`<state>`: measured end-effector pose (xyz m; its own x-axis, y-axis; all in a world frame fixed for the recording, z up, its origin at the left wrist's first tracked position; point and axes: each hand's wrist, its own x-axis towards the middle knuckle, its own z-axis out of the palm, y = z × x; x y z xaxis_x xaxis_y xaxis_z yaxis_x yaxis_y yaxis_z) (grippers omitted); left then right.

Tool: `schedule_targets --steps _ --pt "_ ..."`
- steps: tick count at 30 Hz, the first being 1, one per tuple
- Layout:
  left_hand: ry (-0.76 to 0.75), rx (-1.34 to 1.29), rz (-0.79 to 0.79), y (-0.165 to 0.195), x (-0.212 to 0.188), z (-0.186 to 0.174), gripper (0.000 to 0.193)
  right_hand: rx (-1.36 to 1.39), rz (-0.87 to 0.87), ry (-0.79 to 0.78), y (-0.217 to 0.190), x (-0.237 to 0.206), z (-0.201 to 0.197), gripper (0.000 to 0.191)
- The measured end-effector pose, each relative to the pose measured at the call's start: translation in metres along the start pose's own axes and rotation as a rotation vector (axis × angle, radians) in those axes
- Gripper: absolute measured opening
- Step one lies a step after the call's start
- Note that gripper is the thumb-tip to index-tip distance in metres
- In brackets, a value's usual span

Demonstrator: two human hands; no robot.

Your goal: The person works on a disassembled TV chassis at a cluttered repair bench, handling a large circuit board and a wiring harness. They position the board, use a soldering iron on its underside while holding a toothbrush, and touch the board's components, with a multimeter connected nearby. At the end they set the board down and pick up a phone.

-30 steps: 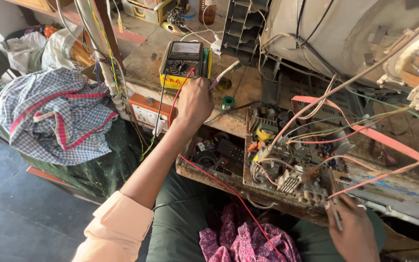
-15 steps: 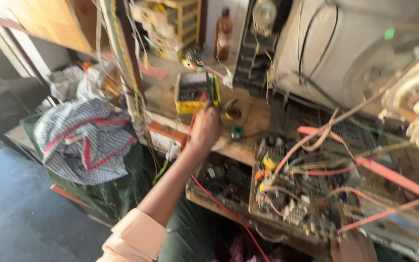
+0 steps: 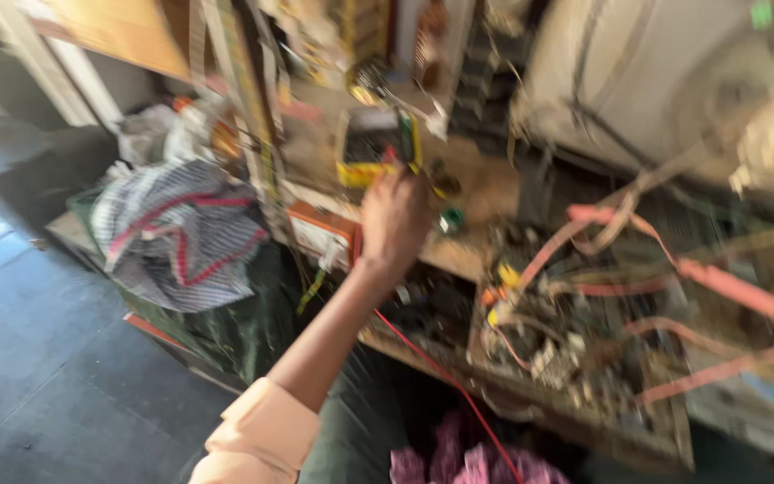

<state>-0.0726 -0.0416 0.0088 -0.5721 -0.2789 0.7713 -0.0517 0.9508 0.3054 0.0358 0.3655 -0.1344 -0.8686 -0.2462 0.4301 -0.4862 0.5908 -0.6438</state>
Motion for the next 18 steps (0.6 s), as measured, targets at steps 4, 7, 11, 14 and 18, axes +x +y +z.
schedule_targets --steps 4,7,11,14,18 --pt "0.160 -0.307 0.047 0.017 -0.015 -0.056 0.017 0.293 0.086 0.046 -0.022 -0.047 0.004 0.028" --pt "-0.034 -0.646 0.045 0.030 -0.028 -0.097 0.020 0.472 0.149 0.068 -0.034 -0.076 0.019 0.030" --pt "-0.427 -0.851 -0.181 0.041 -0.047 -0.134 0.018 0.615 0.199 0.097 -0.041 -0.098 0.035 0.032" --pt "-0.536 -1.209 -0.017 0.044 -0.060 -0.141 0.023 0.672 0.210 0.113 -0.042 -0.104 0.032 0.034" --pt "-1.020 -1.384 0.016 0.028 -0.084 -0.139 0.033 0.730 0.228 0.122 -0.045 -0.108 0.033 0.036"
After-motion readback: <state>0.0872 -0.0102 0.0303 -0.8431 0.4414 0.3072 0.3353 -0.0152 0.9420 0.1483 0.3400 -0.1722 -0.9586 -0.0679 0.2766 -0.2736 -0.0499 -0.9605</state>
